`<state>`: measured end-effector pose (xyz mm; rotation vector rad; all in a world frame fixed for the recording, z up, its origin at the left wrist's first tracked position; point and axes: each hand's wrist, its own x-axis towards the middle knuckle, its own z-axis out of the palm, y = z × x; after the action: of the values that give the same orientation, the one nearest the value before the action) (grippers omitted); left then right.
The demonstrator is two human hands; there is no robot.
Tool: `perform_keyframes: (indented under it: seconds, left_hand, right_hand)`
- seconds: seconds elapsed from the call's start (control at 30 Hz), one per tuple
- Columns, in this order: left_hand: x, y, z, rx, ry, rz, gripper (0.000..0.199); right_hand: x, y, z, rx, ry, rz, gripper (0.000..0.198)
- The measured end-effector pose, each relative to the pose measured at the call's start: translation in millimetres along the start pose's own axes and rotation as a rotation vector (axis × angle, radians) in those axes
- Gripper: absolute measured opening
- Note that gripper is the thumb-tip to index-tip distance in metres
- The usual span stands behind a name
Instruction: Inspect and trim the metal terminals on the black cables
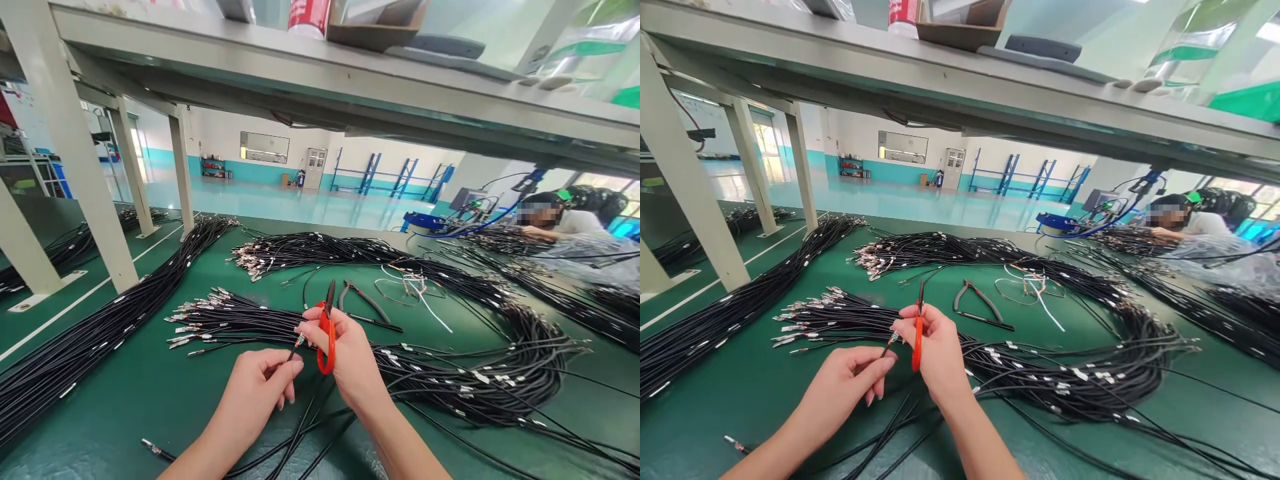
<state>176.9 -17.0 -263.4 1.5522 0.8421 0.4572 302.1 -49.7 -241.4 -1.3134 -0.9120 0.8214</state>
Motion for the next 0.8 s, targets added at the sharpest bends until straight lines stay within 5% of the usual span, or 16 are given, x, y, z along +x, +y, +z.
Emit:
perform_keyframes:
  seconds: [0.2,0.53,0.8]
  left_hand:
    - [3.7,-2.4,-2.6,-0.187,0.176,0.035,0.048]
    - [1.7,-3.5,-5.8,-0.270,0.083,0.003,0.048]
    - [4.0,-2.8,-8.4,-0.350,0.030,-0.022,0.044]
  right_hand:
    - [-1.3,2.1,0.3,-0.021,-0.023,0.029,0.035]
    - [2.6,8.6,0.0,-0.026,-0.010,-0.003,0.035]
    - [4.2,13.5,-4.4,-0.019,-0.142,-0.080,0.036]
